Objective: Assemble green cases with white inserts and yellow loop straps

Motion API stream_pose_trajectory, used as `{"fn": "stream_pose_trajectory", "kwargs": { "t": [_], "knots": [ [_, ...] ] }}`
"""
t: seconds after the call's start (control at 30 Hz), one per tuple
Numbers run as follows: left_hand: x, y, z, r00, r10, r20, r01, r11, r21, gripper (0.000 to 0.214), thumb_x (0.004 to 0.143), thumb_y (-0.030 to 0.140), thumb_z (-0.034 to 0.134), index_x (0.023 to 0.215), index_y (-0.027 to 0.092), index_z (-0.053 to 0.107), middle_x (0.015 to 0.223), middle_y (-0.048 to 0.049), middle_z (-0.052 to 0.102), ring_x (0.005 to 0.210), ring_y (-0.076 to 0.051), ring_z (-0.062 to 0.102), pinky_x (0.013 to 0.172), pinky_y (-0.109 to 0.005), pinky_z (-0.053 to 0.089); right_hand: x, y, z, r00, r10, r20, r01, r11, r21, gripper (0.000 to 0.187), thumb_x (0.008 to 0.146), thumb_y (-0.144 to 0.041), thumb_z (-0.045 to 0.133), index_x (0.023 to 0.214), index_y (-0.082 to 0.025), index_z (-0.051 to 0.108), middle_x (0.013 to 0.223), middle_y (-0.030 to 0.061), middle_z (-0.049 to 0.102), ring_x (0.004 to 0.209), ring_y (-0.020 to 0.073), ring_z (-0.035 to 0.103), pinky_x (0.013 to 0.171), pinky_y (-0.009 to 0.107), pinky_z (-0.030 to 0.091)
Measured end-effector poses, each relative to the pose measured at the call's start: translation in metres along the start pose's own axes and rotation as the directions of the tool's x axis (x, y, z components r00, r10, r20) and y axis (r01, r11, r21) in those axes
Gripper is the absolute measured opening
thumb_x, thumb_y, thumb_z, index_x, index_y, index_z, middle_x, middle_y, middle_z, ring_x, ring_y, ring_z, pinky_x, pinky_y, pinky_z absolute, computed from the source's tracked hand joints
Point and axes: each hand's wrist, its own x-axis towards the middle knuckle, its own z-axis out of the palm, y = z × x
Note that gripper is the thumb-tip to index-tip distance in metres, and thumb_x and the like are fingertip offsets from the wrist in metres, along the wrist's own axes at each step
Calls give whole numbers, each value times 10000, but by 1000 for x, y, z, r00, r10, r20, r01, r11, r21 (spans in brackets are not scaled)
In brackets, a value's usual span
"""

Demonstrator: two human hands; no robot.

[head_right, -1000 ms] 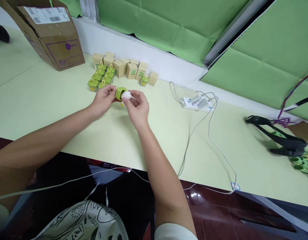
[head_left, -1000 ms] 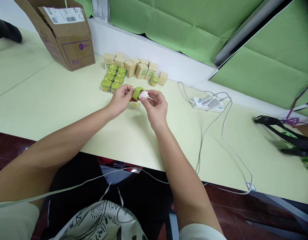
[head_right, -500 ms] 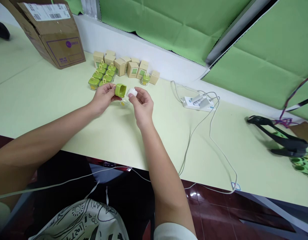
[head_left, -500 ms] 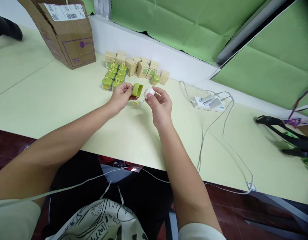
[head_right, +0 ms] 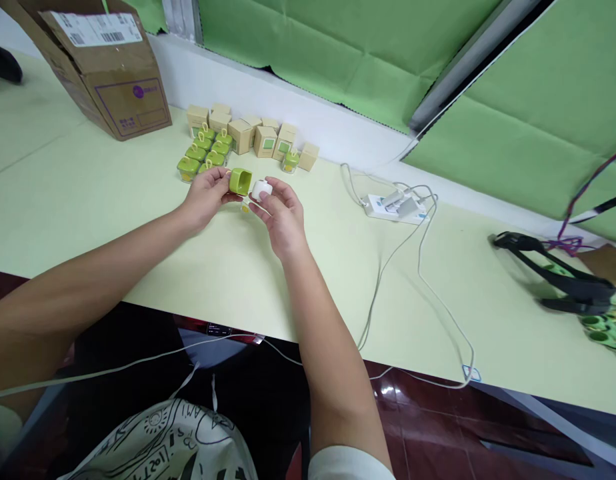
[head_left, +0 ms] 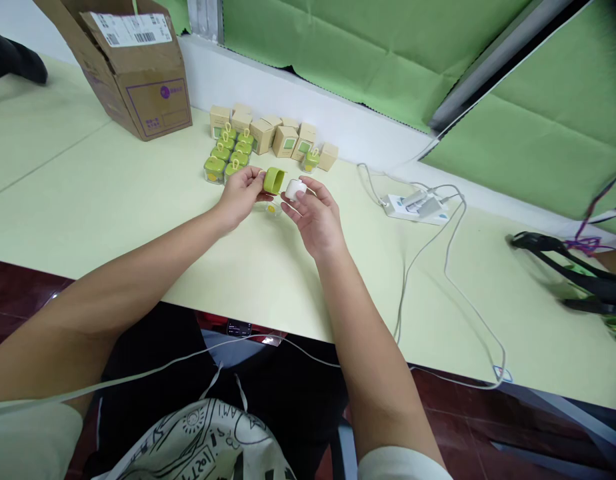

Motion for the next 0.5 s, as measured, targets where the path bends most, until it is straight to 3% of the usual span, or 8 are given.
{"fn": "stream_pose_trajectory", "kwargs": {
  "t": [0.27,0.5],
  "knots": [
    [1,-2,-2,1000,13,3,-13,1000,-1,278,1082,393,746,934,193,622,905,-23,775,912,-161,814,890,-315,705,5,7,-5,1000,-1,-20,1,1000,20,598,713,-587,989,1133,-301,674,1158,25,805,1109,232,792,1066,478,662],
    [-3,1,0,1000,19,1,-19,1000,14,234,1110,294,690,914,185,623,894,-13,767,796,-112,752,828,-255,683,7,6,-6,997,-23,-69,20,999,-48,612,753,-639,942,1218,-308,722,1119,31,794,1158,247,772,1022,462,663]
  ]
}}
